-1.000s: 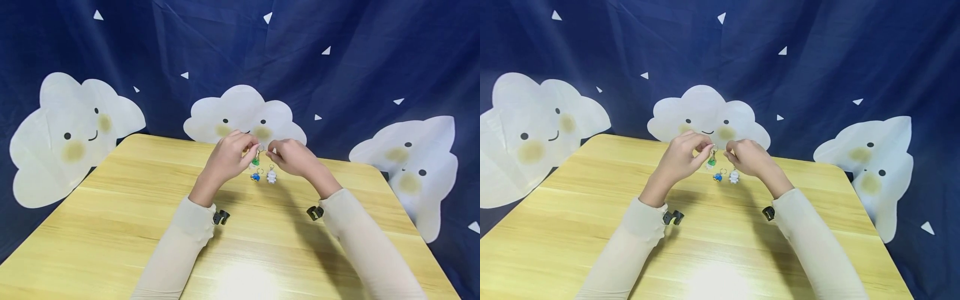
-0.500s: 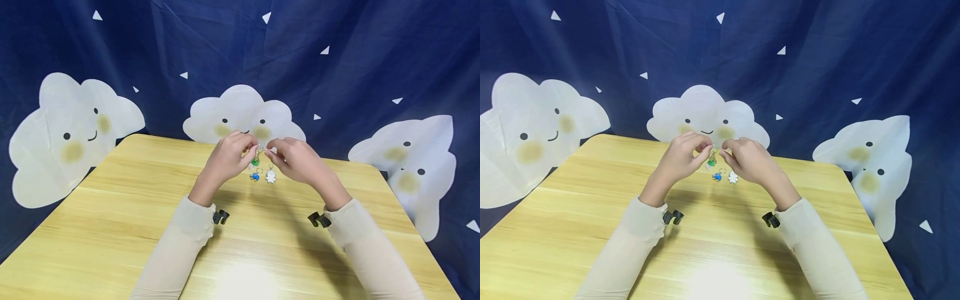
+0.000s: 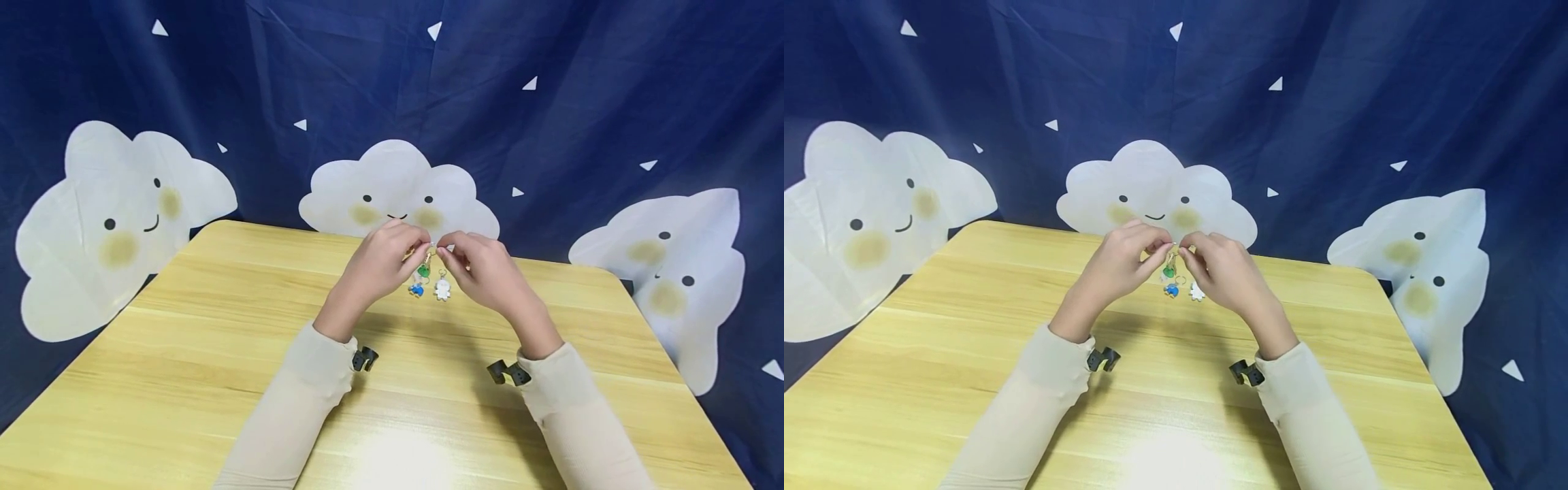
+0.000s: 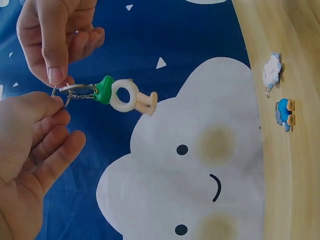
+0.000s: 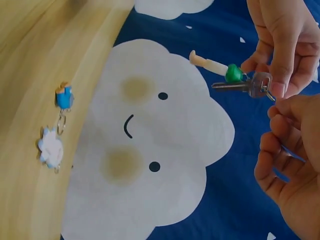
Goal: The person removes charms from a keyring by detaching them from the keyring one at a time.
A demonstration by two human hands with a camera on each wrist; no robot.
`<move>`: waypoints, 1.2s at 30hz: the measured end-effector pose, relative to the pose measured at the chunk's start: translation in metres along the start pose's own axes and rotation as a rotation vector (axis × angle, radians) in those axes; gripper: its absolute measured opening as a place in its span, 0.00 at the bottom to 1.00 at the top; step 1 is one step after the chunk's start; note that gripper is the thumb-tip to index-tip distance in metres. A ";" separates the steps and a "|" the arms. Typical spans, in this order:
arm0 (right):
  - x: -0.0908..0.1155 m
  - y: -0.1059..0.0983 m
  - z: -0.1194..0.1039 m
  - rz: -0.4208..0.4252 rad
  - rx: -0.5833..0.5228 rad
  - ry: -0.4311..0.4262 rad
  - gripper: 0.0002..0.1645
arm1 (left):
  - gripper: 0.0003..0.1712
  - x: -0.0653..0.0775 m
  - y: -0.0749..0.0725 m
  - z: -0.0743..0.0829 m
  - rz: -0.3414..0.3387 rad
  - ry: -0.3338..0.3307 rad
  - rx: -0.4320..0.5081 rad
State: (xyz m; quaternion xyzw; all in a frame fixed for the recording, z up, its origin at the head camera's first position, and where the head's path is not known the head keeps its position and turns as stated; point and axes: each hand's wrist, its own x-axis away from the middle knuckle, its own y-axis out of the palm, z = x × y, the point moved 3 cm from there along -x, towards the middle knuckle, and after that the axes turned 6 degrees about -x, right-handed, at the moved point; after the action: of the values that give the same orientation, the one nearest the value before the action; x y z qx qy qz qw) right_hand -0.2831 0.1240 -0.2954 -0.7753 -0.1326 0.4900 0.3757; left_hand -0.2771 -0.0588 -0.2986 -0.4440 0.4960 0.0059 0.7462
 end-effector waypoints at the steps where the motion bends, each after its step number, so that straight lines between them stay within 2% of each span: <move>1: 0.001 0.001 0.000 0.008 -0.006 0.000 0.03 | 0.05 0.000 0.000 0.001 0.000 0.003 0.000; 7: 0.006 0.005 0.003 0.053 -0.064 0.040 0.04 | 0.05 -0.002 0.003 0.002 -0.005 0.005 0.033; 17: 0.014 0.002 0.011 0.140 -0.172 0.151 0.06 | 0.06 -0.002 0.006 0.003 -0.031 -0.052 0.196; 22: 0.015 -0.001 0.013 0.129 -0.225 0.222 0.08 | 0.05 -0.002 0.004 0.004 -0.011 -0.021 0.208; 32: 0.018 -0.007 0.016 0.075 -0.539 0.485 0.10 | 0.05 -0.002 0.004 0.006 0.081 0.106 0.207; 36: 0.019 -0.007 0.018 0.060 -0.622 0.552 0.11 | 0.04 -0.002 0.004 0.007 0.105 0.139 0.176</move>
State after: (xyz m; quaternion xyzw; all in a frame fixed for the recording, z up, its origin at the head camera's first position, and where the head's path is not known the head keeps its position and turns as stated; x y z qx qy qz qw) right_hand -0.2884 0.1479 -0.3067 -0.9576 -0.1460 0.2112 0.1308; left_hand -0.2750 -0.0512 -0.2992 -0.3497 0.5678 -0.0294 0.7446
